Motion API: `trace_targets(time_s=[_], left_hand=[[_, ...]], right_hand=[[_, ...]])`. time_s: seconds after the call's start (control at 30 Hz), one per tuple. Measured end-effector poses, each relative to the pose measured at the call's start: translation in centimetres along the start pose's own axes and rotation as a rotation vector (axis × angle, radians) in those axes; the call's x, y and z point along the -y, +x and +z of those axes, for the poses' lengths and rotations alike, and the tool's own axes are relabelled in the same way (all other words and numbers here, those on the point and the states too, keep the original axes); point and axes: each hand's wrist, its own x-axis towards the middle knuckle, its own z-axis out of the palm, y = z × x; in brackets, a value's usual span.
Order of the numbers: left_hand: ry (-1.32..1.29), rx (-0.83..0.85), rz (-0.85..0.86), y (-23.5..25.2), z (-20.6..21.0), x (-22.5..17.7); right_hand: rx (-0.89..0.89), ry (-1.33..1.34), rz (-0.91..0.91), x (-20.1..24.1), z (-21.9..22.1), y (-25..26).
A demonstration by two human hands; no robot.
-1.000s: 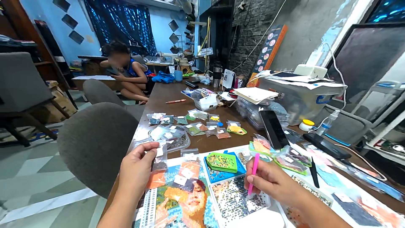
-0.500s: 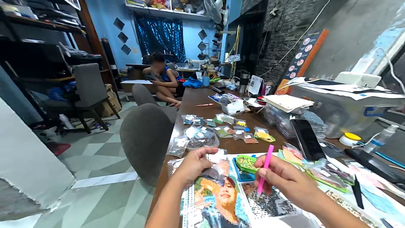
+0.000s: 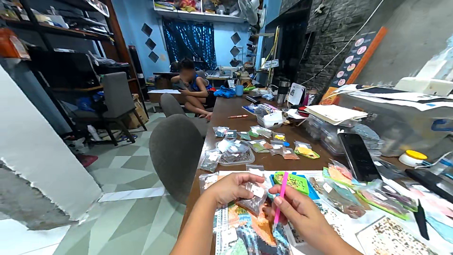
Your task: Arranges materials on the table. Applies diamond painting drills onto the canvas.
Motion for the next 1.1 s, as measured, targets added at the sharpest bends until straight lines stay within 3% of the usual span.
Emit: trace_targets(time_s=[0.37,0.73,1.1], left_hand=[[-0.013,-0.114,-0.008,0.21,0.22,0.13],[-0.064,-0.056,0.012,0.53,0.53,0.57],[0.003,-0.14,-0.022,0.17,0.78,0.04]], right_hand=[[-0.065,0.055,-0.045,-0.23,-0.08,-0.32],[-0.125,0.066,-0.03,-0.41,-0.42,-0.18],[-0.145,0.07,-0.047,-0.53,-0.49,-0.17]])
